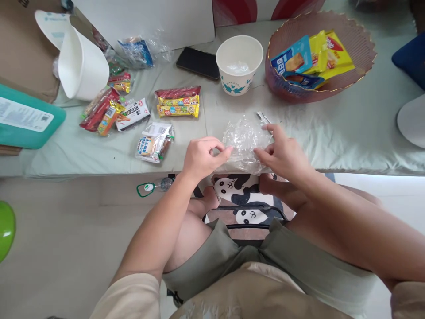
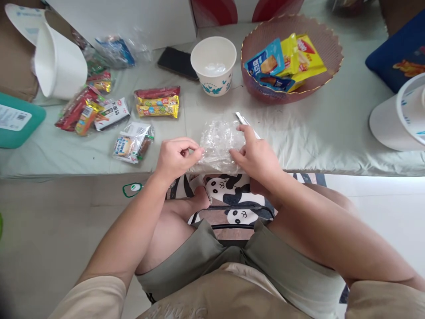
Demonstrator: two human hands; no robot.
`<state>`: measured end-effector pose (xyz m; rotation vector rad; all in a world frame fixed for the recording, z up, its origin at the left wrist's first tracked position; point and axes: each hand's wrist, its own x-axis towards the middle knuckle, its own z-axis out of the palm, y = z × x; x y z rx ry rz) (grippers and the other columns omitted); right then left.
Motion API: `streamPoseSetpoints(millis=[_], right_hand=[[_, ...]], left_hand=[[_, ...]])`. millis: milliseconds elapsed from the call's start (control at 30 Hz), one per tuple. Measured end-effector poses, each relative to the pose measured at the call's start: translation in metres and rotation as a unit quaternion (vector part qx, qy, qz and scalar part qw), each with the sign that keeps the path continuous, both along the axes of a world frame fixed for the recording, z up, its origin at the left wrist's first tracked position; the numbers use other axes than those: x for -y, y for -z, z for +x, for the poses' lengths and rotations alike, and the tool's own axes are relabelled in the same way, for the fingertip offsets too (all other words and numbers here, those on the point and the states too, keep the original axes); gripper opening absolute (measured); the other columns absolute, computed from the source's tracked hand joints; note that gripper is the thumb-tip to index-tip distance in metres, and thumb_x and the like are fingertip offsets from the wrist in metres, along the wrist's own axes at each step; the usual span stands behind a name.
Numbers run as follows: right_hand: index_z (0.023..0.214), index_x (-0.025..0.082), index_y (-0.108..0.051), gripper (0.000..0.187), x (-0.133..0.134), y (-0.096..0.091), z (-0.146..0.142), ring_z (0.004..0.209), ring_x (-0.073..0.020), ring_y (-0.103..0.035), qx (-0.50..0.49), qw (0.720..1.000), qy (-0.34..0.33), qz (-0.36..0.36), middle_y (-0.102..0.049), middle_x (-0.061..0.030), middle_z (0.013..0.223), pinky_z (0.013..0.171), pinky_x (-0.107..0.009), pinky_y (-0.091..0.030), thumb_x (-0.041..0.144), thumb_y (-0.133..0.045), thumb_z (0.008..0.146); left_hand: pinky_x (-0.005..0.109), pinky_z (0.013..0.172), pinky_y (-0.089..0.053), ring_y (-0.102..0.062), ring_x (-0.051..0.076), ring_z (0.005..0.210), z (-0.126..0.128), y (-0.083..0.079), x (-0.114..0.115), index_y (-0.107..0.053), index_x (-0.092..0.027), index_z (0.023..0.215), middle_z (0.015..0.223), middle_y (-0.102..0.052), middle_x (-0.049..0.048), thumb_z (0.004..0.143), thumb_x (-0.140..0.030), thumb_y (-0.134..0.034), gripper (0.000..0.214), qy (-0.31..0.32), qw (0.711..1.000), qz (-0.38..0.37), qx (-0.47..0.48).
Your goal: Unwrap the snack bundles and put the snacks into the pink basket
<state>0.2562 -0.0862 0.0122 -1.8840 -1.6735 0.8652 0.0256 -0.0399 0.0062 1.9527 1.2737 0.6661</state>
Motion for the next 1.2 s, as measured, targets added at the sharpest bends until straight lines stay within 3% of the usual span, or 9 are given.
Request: streamPoseSetpoints(millis=[167,300,467,633,767,900,1033,1133,1200], right_hand=[[0.143,0.019,-0.048,0.058,0.003,0.0,-0.005,0.05,-0.0214,-0.057,-0.012,1.0,-0.026,-0.014,-0.065,0.0044,0.056,0.061,-0.038,-0.043,0.032,-0.062,0.088],[0.14,0.021,-0.05,0.056,0.002,0.005,-0.002,0.05,-0.0212,-0.055,-0.027,0.999,-0.031,0.013,-0.066,0.0041,0.056,0.057,-0.038,-0.041,0.034,-0.064,0.088],[0.14,0.022,-0.052,0.053,0.005,0.009,-0.001,0.051,-0.0213,-0.057,-0.021,0.997,-0.06,0.036,-0.062,0.0058,0.052,0.056,-0.038,-0.04,0.033,-0.062,0.09],[0.142,0.022,-0.048,0.056,0.005,0.005,-0.003,0.062,-0.0248,-0.065,-0.028,0.997,-0.012,0.067,-0.072,-0.0005,0.07,0.062,-0.039,-0.045,0.038,-0.061,0.091],[0.15,0.019,-0.044,0.063,0.002,0.007,-0.002,0.059,-0.0251,-0.063,-0.002,0.998,-0.005,0.067,-0.067,0.0006,0.065,0.063,-0.039,-0.044,0.03,-0.057,0.09],[0.151,0.02,-0.045,0.063,0.001,0.019,-0.001,0.051,-0.0221,-0.052,0.047,0.996,-0.037,0.073,-0.062,0.0018,0.056,0.058,-0.037,-0.037,0.027,-0.055,0.089],[0.147,0.021,-0.051,0.063,0.003,0.02,-0.002,0.05,-0.0183,-0.043,0.134,0.988,-0.037,0.068,-0.062,-0.0002,0.058,0.056,-0.035,-0.033,0.031,-0.062,0.086],[0.137,0.018,-0.059,0.048,0.01,0.008,-0.008,0.065,-0.0233,-0.057,0.169,0.974,-0.068,0.138,-0.072,-0.0101,0.082,0.059,-0.037,-0.039,0.036,-0.056,0.093],[0.132,0.017,-0.062,0.045,0.017,0.001,-0.015,0.086,-0.0294,-0.065,0.164,0.947,-0.164,0.223,-0.074,-0.0156,0.105,0.069,-0.041,-0.047,0.043,-0.055,0.096]], left_hand=[[0.027,0.055,-0.037,-0.046,0.009,0.053,0.004,-0.001,0.003,-0.072,-0.018,0.079,0.063,-0.067,-0.0005,0.076,-0.048,-0.075,0.03,-0.001,0.996,-0.083,-0.019],[0.026,0.052,-0.032,-0.043,0.009,0.051,0.002,-0.003,0.001,-0.066,-0.018,0.066,0.058,-0.064,0.0002,0.085,-0.041,-0.065,0.03,-0.003,0.987,-0.161,0.002],[0.025,0.049,-0.028,-0.041,0.008,0.048,-0.007,-0.008,-0.004,-0.065,-0.018,0.065,0.06,-0.066,0.0004,0.082,-0.04,-0.071,0.028,-0.015,0.965,-0.26,0.037],[0.024,0.047,-0.025,-0.038,0.006,0.046,-0.008,-0.009,-0.006,-0.066,-0.019,0.073,0.065,-0.069,-0.0002,0.076,-0.034,-0.075,0.018,-0.016,0.953,-0.301,0.025],[0.025,0.05,-0.031,-0.043,0.008,0.049,-0.006,0.0,-0.009,-0.066,-0.019,0.072,0.066,-0.071,0.0021,0.083,-0.05,-0.069,0.033,-0.023,0.968,-0.248,0.007],[0.027,0.054,-0.032,-0.046,0.011,0.052,-0.006,0.001,-0.01,-0.061,-0.019,0.056,0.054,-0.06,0.0001,0.086,-0.036,-0.058,0.034,-0.051,0.981,-0.171,-0.071],[0.03,0.056,-0.026,-0.037,0.012,0.051,-0.007,-0.006,-0.007,-0.05,-0.022,0.049,0.047,-0.044,-0.0033,0.081,-0.028,-0.06,0.034,-0.066,0.975,-0.118,-0.177],[0.031,0.058,-0.029,-0.042,0.014,0.055,-0.007,-0.007,-0.006,-0.052,-0.023,0.055,0.051,-0.047,-0.0026,0.081,-0.031,-0.063,0.029,-0.076,0.971,-0.099,-0.203],[0.031,0.059,-0.031,-0.047,0.015,0.058,-0.007,-0.006,-0.006,-0.055,-0.023,0.065,0.057,-0.054,-0.0019,0.081,-0.032,-0.064,0.021,-0.079,0.971,-0.101,-0.201]])
